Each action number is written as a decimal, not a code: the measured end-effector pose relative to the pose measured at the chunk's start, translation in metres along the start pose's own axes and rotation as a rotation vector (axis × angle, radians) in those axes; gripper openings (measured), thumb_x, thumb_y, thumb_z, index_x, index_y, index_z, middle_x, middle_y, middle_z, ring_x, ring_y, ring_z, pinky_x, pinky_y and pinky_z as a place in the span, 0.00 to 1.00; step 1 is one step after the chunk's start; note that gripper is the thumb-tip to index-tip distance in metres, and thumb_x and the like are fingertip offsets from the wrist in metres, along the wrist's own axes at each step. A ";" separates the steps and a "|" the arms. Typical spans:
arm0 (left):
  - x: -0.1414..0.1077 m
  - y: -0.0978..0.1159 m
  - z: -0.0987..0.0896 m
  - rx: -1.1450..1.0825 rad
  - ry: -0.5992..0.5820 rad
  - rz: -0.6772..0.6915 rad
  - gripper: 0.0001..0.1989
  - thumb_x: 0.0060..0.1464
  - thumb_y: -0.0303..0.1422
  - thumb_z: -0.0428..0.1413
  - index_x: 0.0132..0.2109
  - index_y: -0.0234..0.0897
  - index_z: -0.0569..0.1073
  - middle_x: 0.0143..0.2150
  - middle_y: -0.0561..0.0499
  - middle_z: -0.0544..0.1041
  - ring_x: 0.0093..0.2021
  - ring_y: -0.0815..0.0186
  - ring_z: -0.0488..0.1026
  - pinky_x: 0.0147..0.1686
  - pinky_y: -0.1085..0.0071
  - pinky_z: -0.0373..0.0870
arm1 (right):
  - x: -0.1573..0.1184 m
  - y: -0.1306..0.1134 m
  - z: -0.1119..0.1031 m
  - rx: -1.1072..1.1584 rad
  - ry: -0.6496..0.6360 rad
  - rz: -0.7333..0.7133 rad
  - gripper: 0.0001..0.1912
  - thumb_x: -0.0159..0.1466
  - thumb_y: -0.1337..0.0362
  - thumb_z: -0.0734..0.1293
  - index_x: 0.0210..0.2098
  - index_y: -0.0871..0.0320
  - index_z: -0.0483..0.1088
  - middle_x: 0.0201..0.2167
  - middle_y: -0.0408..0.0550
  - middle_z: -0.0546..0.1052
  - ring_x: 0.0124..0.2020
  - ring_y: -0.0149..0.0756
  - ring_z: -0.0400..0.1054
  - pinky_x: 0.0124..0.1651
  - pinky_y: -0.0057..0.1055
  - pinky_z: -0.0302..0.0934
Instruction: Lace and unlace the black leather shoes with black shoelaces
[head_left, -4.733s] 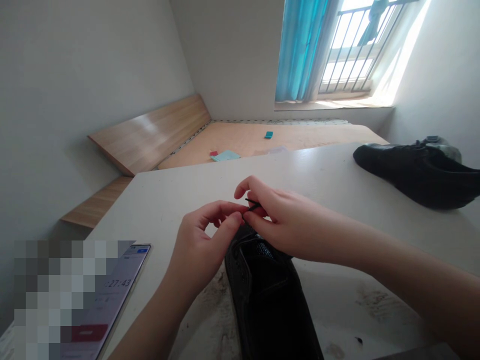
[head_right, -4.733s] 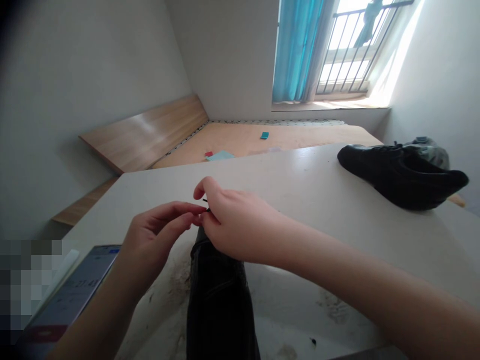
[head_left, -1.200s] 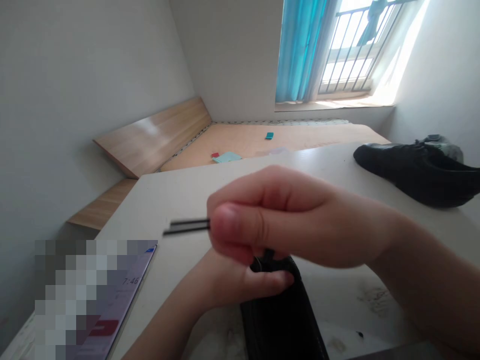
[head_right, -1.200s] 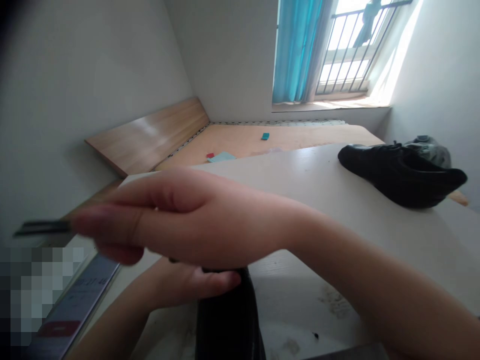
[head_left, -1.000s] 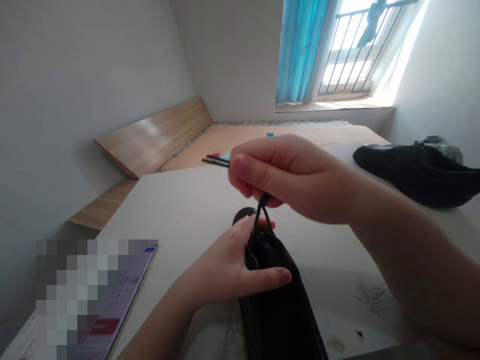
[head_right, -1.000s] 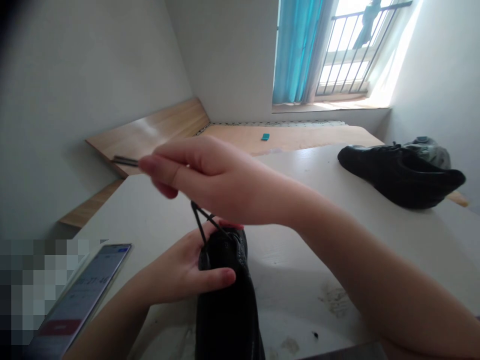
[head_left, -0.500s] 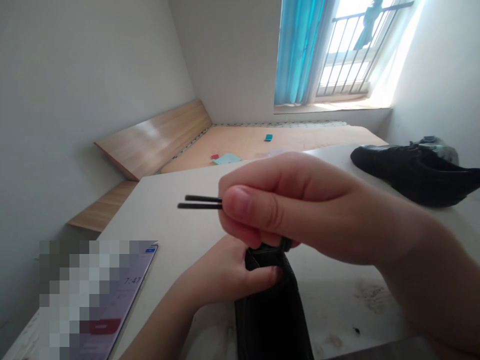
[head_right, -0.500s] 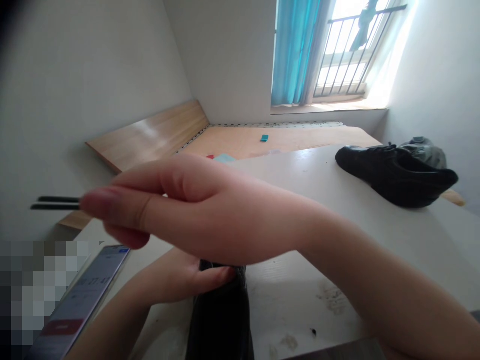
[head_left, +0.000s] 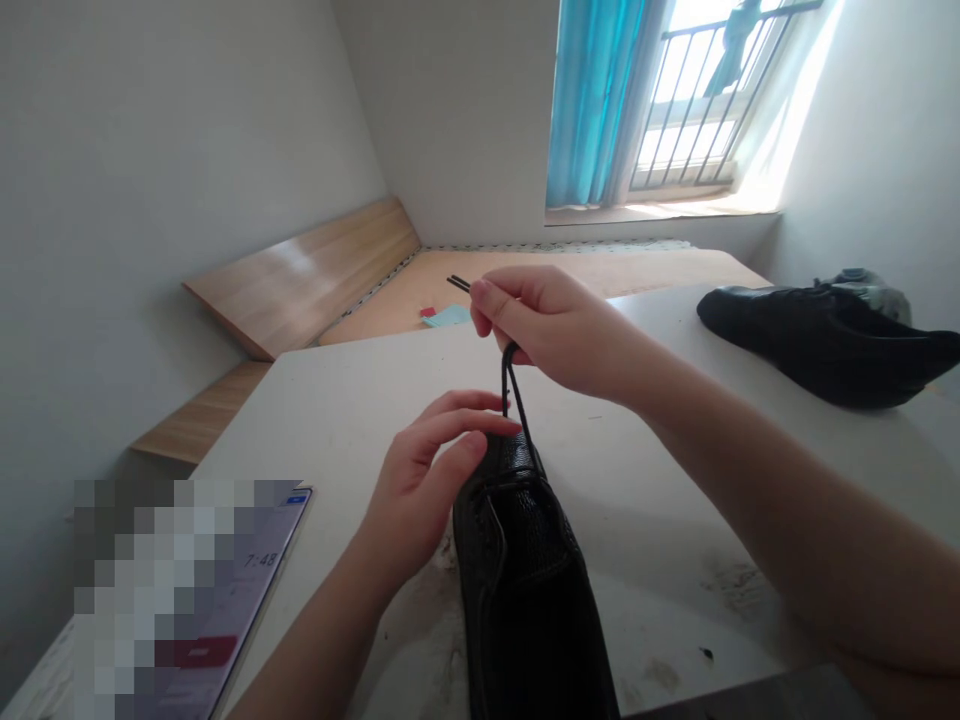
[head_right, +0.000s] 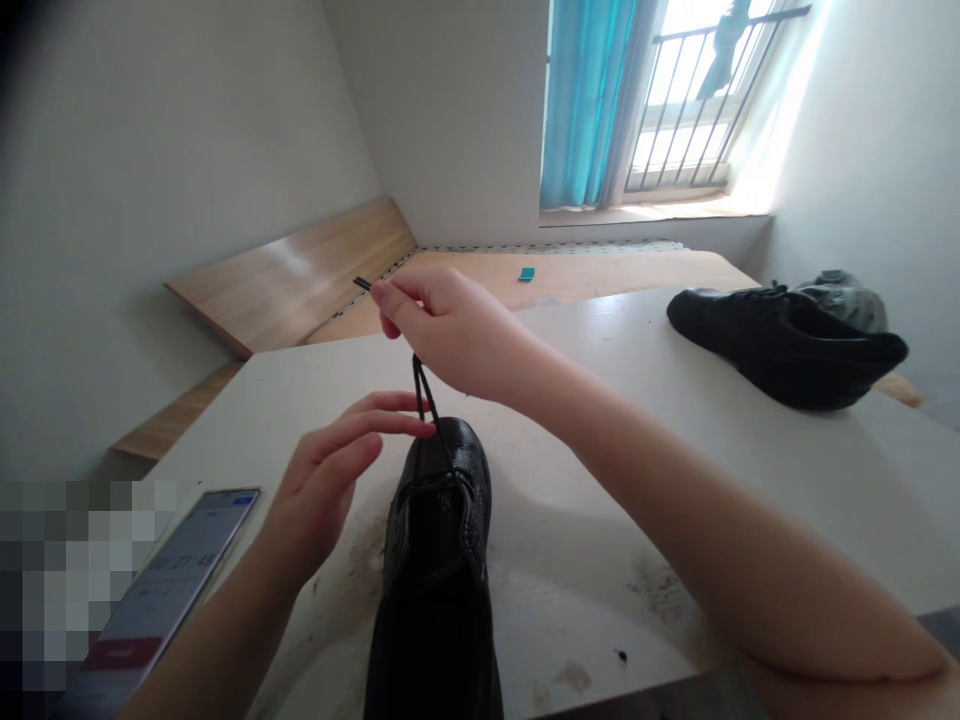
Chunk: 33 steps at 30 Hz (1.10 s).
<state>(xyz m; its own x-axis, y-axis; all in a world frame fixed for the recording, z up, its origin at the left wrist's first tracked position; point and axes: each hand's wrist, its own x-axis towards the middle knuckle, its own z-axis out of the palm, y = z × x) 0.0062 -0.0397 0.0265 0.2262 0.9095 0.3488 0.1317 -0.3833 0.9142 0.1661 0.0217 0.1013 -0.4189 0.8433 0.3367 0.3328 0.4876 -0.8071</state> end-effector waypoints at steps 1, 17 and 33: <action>0.000 0.000 0.001 0.032 -0.033 -0.021 0.11 0.60 0.35 0.53 0.41 0.40 0.81 0.51 0.46 0.76 0.56 0.55 0.69 0.58 0.61 0.61 | 0.001 0.001 0.002 0.020 -0.009 0.027 0.20 0.72 0.57 0.56 0.25 0.58 0.62 0.18 0.38 0.57 0.20 0.25 0.52 0.24 0.25 0.49; 0.012 0.002 -0.007 -0.942 0.281 -0.330 0.16 0.63 0.32 0.52 0.25 0.36 0.67 0.33 0.52 0.74 0.41 0.67 0.74 0.44 0.69 0.74 | 0.019 0.028 -0.022 0.900 0.022 0.364 0.08 0.67 0.65 0.59 0.30 0.57 0.61 0.26 0.43 0.71 0.29 0.29 0.70 0.41 0.30 0.70; 0.013 0.030 -0.063 -0.760 0.354 -0.118 0.25 0.70 0.28 0.32 0.28 0.36 0.67 0.17 0.59 0.51 0.16 0.73 0.47 0.15 0.77 0.49 | -0.019 0.017 -0.038 -0.223 0.135 0.042 0.06 0.66 0.67 0.63 0.38 0.61 0.72 0.28 0.44 0.78 0.17 0.22 0.51 0.22 0.28 0.47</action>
<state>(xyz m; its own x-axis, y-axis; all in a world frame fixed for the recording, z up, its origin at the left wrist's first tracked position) -0.0474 -0.0288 0.0711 -0.0802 0.9820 0.1709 -0.5783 -0.1855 0.7945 0.2122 0.0222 0.1000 -0.2890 0.8792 0.3789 0.5321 0.4765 -0.6999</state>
